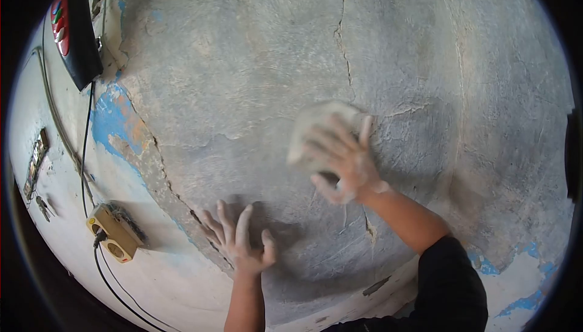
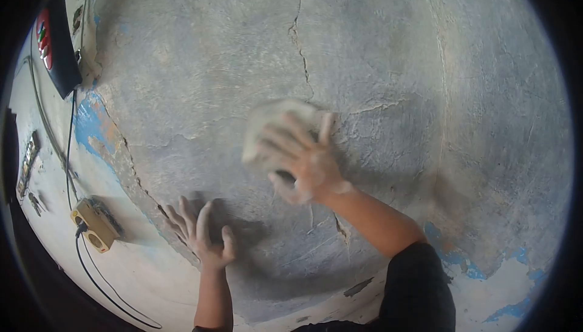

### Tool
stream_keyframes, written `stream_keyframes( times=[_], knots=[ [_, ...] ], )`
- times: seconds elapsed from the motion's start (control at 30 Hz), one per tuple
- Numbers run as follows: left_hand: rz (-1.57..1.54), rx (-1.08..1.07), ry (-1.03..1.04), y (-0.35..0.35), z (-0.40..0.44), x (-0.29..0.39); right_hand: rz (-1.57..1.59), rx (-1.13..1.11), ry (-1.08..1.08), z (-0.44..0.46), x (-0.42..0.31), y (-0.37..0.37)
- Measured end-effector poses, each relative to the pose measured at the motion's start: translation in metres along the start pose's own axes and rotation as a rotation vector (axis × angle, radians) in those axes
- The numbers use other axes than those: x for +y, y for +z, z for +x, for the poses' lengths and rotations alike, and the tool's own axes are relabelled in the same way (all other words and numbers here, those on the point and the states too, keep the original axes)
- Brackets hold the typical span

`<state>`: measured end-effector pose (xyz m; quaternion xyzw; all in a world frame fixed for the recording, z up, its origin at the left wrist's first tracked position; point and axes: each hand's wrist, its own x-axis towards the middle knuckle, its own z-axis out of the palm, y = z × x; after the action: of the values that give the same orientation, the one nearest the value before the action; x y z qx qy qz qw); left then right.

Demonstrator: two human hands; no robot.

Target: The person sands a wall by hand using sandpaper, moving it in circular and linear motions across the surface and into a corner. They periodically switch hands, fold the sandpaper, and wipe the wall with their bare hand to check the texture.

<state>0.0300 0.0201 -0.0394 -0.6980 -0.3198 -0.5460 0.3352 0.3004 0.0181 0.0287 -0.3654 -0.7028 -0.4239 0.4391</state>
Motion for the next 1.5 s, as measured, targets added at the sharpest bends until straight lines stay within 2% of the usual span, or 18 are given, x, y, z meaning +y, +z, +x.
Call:
stream_keyframes(
  times=[0.07, 0.13, 0.2, 0.3, 0.37, 0.5, 0.6, 0.73, 0.87, 0.93, 1.0, 1.07, 1.17, 1.27, 1.3, 1.33, 1.4, 1.5],
  knots=[
    [-0.027, -0.001, -0.003, 0.012, -0.009, 0.013, 0.048, 0.059, 0.118, -0.021, -0.004, 0.0],
    [-0.053, -0.027, 0.029, 0.02, -0.013, 0.02, 0.174, -0.305, -0.269, -0.046, -0.014, 0.005],
    [-0.06, -0.041, 0.044, 0.027, -0.016, 0.029, 0.199, -0.302, -0.269, -0.064, -0.002, 0.002],
    [-0.076, -0.084, 0.036, 0.032, -0.017, 0.043, 0.014, -0.093, -0.022, -0.087, 0.05, 0.0],
    [-0.095, -0.118, 0.025, 0.039, -0.019, 0.056, 0.094, 0.287, 0.43, -0.106, 0.072, -0.002],
    [-0.152, -0.217, 0.058, 0.057, -0.023, 0.086, 0.007, -0.07, 0.074, -0.146, 0.032, 0.008],
    [-0.351, -0.523, 0.154, 0.063, -0.03, 0.108, 0.022, 0.097, 0.151, -0.172, 0.06, 0.011],
    [-0.52, -0.685, 0.196, 0.075, -0.051, 0.125, -0.04, 0.319, 0.734, -0.203, 0.05, 0.026],
    [-0.62, -0.693, 0.115, 0.079, -0.067, 0.135, 0.1, -0.267, 0.26, -0.228, 0.015, 0.003],
    [-0.664, -0.7, 0.12, 0.076, -0.075, 0.136, 0.042, -0.111, 0.367, -0.263, 0.032, 0.028],
    [-0.88, -0.666, 0.074, 0.07, -0.089, 0.137, 0.15, 0.411, 0.987, -0.283, 0.031, 0.044],
    [-0.922, -0.711, 0.094, 0.066, -0.102, 0.137, 0.146, 0.41, 1.018, -0.276, -0.013, 0.04],
    [-1.046, -0.78, -0.019, 0.066, -0.136, 0.135, 0.07, -0.123, 0.759, -0.275, -0.052, 0.024],
    [-1.153, -0.951, -0.209, 0.052, -0.171, 0.127, 0.15, 0.326, 1.023, -0.348, -0.04, 0.078],
    [-1.15, -1.032, -0.262, 0.044, -0.182, 0.125, 0.229, 0.243, 1.366, -0.341, -0.049, 0.071],
    [-1.15, -1.113, -0.312, 0.037, -0.191, 0.123, 0.228, 0.235, 1.389, -0.335, -0.068, 0.068],
    [-1.146, -1.169, -0.337, 0.027, -0.215, 0.12, 0.127, 0.051, 0.962, -0.327, -0.108, 0.066],
    [-1.282, -1.269, -0.781, 0.017, -0.279, 0.113, 0.172, -0.157, 0.946, -0.353, -0.154, 0.079]
  ],
)
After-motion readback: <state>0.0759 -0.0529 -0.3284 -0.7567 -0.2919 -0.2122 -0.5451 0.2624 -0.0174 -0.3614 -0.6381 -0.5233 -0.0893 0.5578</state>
